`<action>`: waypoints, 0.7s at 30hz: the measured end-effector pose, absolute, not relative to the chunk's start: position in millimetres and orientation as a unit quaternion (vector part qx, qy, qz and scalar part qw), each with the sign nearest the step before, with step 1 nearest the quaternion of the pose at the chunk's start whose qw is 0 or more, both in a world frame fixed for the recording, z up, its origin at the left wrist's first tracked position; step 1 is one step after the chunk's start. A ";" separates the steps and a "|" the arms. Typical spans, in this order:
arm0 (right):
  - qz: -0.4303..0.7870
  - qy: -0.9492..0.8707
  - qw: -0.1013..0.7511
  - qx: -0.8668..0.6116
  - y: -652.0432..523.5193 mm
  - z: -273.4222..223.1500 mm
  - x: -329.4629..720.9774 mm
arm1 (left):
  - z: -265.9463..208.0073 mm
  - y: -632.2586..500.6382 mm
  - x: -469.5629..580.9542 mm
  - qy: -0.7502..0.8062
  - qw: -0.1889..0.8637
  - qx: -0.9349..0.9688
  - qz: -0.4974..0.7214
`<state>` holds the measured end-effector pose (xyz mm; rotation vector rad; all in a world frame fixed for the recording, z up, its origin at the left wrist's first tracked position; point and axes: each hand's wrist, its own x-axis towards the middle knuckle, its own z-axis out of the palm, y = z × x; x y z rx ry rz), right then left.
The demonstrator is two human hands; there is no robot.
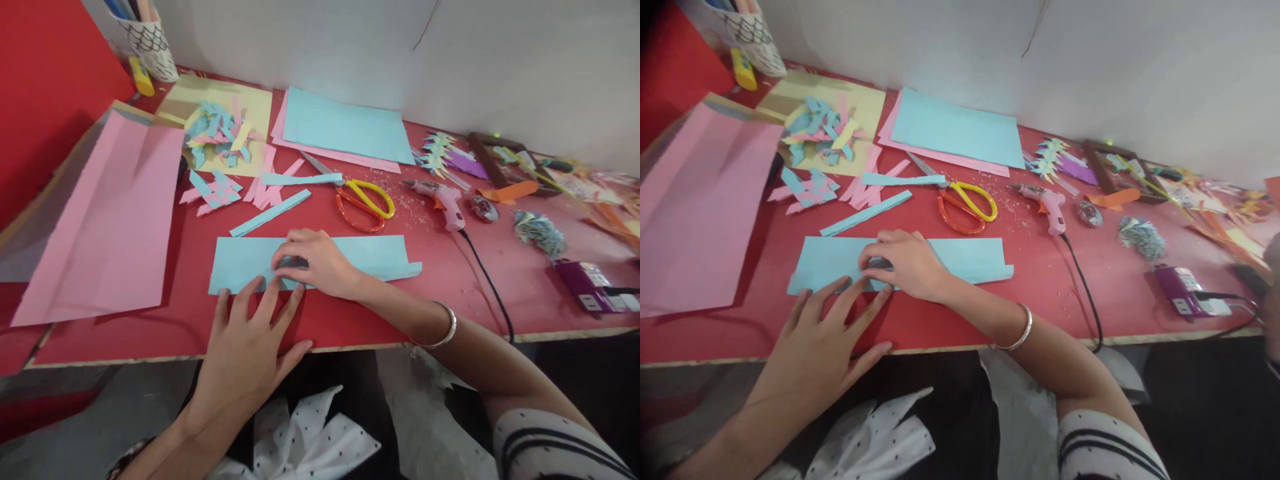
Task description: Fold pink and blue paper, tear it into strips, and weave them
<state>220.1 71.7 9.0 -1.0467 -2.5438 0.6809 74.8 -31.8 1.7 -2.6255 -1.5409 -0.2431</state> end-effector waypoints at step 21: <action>0.103 -0.812 0.316 -0.479 92.6 22.0 254.1 | 4.2 -32.9 75.7 -0.512 0.041 -0.855 -0.079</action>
